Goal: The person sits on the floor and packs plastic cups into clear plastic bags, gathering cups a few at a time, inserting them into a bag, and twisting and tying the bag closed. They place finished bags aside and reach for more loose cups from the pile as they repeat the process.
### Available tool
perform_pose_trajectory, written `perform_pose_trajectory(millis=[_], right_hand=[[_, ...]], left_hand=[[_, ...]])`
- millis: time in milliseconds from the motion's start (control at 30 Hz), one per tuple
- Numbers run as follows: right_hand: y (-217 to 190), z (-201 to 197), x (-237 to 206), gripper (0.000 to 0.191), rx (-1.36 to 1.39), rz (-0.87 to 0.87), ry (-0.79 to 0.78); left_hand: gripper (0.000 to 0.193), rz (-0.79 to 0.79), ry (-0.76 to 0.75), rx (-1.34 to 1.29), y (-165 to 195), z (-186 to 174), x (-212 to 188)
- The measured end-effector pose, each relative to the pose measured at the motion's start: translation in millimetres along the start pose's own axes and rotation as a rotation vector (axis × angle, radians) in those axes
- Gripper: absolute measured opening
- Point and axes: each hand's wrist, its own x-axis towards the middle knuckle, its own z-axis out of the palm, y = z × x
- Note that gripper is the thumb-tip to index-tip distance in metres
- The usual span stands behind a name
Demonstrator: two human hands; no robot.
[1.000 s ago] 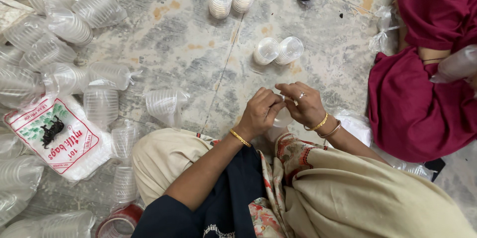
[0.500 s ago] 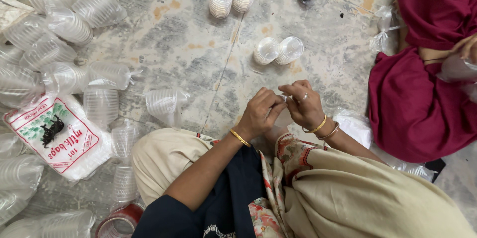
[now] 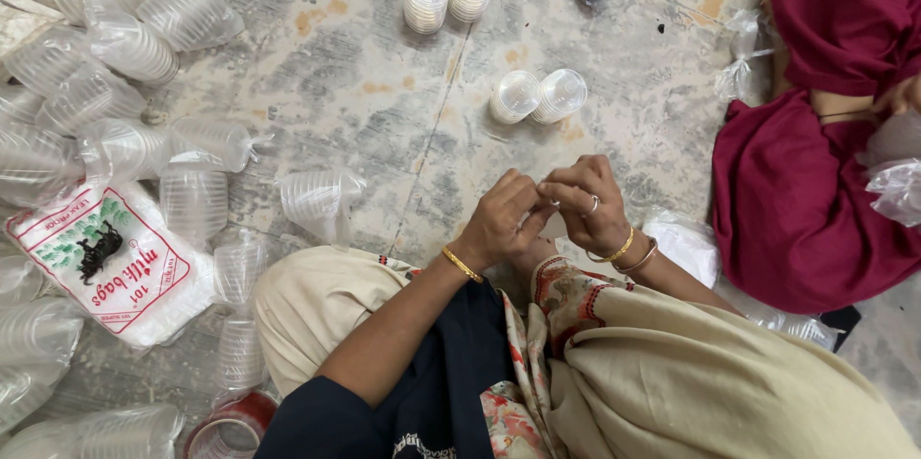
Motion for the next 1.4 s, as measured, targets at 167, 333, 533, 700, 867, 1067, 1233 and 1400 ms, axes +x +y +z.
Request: perform_pose_trajectory(millis=[167,333,533,700,867,1067,1233,1400], right_hand=[[1,0,2,0.045,0.001,0.041,-0.040],[-13,-1,11,0.039,0.051,0.362,-0.135],[-20,-13,17,0.031,0.309,0.492,-0.195],[-13,-13,18,0.026,0.712,0.862,-0.157],[-18,-18,19,0.016,0.342,0.752,-0.251],[-26,-17,21,0.011,-0.115,0.379,-0.099],[-13,-12,16,0.010,-0.236,0.416,-0.011],[9,-5,6,0.007,-0.032,0.684,-0.106]], left_hand=[[0.013,-0.080,-0.010,-0.067,-1,-1,-2],[0.012,-0.076,-0.022,-0.015,-4,-5,-2],[0.015,0.179,-0.026,0.286,-14,-12,0],[0.016,0.229,-0.117,0.361,-16,-12,-3],[0.018,0.201,-0.079,0.314,-16,-11,-4],[0.020,0.142,-0.075,0.315,-21,-10,-3],[0.023,0.093,-0.085,0.371,-22,-14,-4],[0.027,0.071,-0.170,0.481,-24,-18,-3]])
